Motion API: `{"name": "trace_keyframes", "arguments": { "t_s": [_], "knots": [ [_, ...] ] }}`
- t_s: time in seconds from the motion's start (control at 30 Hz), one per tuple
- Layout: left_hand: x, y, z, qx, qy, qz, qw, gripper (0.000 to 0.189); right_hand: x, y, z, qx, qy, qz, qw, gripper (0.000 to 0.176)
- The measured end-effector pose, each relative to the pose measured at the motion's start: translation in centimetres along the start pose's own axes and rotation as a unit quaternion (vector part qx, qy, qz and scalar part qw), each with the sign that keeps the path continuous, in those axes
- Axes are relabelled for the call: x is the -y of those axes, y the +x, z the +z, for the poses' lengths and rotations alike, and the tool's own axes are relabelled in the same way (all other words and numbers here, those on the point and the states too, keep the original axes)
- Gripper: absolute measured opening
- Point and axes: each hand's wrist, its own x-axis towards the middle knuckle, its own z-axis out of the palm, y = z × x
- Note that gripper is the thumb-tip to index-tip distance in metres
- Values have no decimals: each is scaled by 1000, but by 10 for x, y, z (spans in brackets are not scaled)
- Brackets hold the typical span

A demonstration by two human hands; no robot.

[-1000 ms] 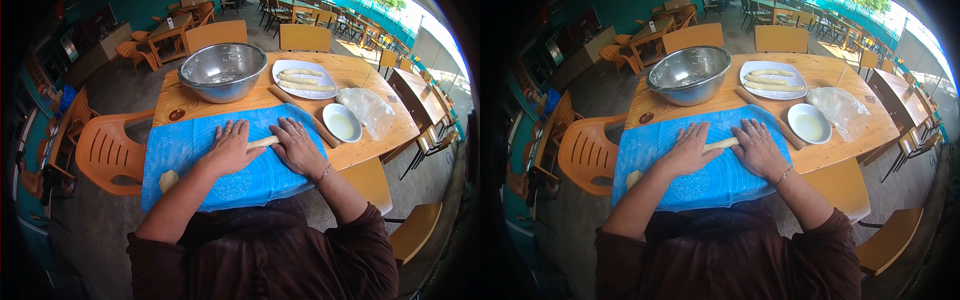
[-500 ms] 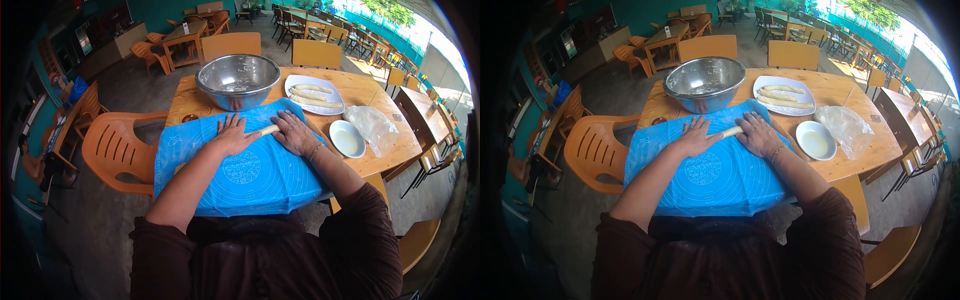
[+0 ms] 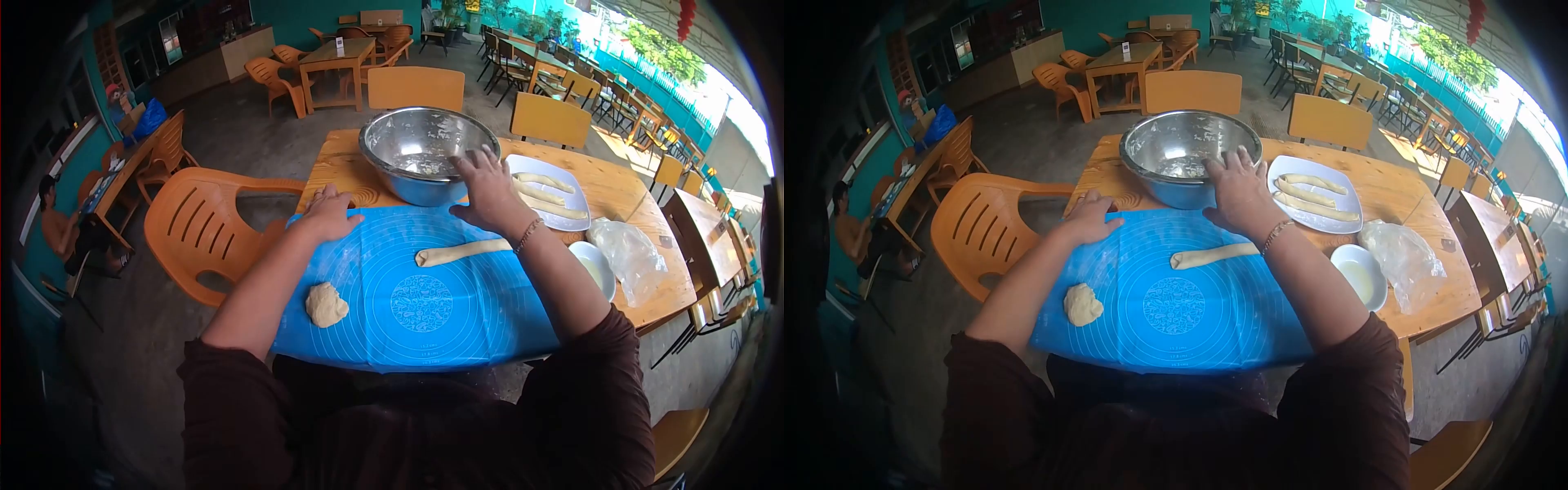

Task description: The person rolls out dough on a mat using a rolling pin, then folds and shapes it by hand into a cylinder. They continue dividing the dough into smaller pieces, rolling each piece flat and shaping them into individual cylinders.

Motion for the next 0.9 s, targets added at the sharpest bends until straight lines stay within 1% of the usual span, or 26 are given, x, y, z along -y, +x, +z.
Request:
{"name": "trace_keyframes", "arguments": {
  "t_s": [0.03, 0.07, 0.1, 0.13, 0.17, 0.23, 0.27, 0.33, 0.37, 0.43, 0.57, 0.63, 0.67, 0.7, 0.73, 0.8, 0.87, 0.9],
  "knots": [
    [1, -1, 5, -77, 27, 22, 996, 34, -4, 5, 10, 0, -1, 0, 1000, 45],
    [0, 1, 4, -77, 25, 21, 997, 34, -9, 13, 18, 105, 35, 50, 993, 39],
    [-3, 3, 0, -26, -13, 43, 999, 29, -12, 21, 22, 208, 69, 97, 971, 34],
    [-4, 7, -3, 24, -51, 64, 996, 25, -18, 26, 21, 199, 102, 62, 973, 21],
    [-3, 8, -2, 22, -52, 61, 997, 25, -21, 27, 25, 199, 102, 59, 973, 21],
    [-4, 10, 2, 26, -71, 88, 993, 22, -23, 27, 31, 138, 165, 35, 976, 18],
    [-5, 12, 3, 26, -71, 89, 993, 22, -25, 27, 33, 135, 180, 32, 974, 20],
    [-11, 15, 5, -10, -58, 73, 996, 20, -25, 27, 22, 133, 189, 35, 972, 21],
    [-14, 19, 5, -8, -60, 75, 995, 20, -25, 28, 16, 132, 200, 36, 970, 22],
    [-24, 32, -6, 2, -89, 34, 995, 20, -27, 32, 4, 137, 203, 42, 969, 23],
    [-17, 79, 0, 21, -82, 30, 996, 23, -30, 43, -14, 135, 198, 73, 968, 25],
    [-18, 99, -2, 11, -82, -20, 996, 27, -35, 48, -20, 126, 193, 68, 971, 24],
    [-16, 107, -2, 11, -82, -18, 996, 27, -36, 49, -23, 114, 177, 52, 976, 24],
    [-10, 116, -1, 15, -76, -35, 996, 29, -37, 50, -23, 102, 160, 36, 981, 23],
    [-4, 123, 1, 20, -69, -51, 996, 31, -38, 50, -21, 103, 158, 39, 981, 23],
    [10, 133, 2, 26, -46, -52, 997, 32, -38, 46, -18, 76, 167, 22, 983, 23],
    [21, 137, 9, 34, -23, -56, 998, 33, -38, 47, -13, 71, 152, 27, 985, 23],
    [22, 132, 9, -39, 11, -29, 999, 32, -38, 48, -11, 66, 138, 28, 988, 24]
  ]
}}
